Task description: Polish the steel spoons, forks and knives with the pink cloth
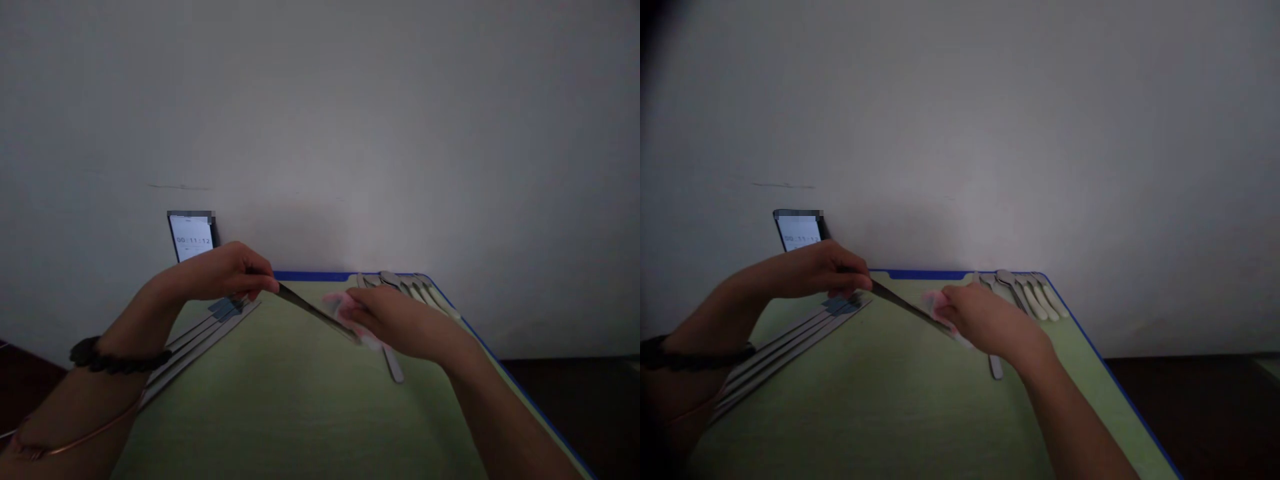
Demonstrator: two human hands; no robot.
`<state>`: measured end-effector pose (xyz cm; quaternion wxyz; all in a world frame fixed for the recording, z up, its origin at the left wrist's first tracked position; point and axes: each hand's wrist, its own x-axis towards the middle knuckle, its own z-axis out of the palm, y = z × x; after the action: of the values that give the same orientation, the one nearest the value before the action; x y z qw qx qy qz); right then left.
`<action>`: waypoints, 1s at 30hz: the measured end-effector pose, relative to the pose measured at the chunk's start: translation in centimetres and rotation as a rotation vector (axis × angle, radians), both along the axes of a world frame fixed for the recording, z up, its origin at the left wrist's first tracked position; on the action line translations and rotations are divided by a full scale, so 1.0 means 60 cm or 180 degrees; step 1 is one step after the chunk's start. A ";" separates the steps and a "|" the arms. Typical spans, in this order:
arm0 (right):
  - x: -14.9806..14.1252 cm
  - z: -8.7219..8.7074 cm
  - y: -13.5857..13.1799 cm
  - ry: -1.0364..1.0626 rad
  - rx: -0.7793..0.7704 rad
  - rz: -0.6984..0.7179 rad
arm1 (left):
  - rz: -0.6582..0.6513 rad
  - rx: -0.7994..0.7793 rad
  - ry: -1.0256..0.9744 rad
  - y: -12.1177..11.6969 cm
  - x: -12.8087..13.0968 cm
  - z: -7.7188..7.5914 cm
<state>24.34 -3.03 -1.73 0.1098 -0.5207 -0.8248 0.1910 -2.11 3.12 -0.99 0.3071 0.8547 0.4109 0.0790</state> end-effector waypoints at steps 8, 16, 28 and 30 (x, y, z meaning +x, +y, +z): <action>0.003 0.013 -0.008 0.0341 -0.0394 0.0492 | 0.0034 0.0370 -0.0162 -0.008 -0.018 0.025; -0.036 -0.011 -0.001 0.0491 -0.0333 0.0449 | 0.0112 0.0564 -0.0519 -0.004 -0.005 0.008; -0.018 0.001 0.007 0.1271 0.0044 0.0224 | 0.0186 0.0978 -0.0653 -0.022 0.049 -0.003; -0.016 0.002 0.011 0.1792 0.0149 -0.0070 | 0.0155 0.0901 -0.0706 -0.022 0.051 -0.008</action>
<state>23.35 -2.40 -1.62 0.3487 -0.4533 -0.7604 0.3078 0.95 1.77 -1.47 0.2252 0.8652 0.3800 0.2372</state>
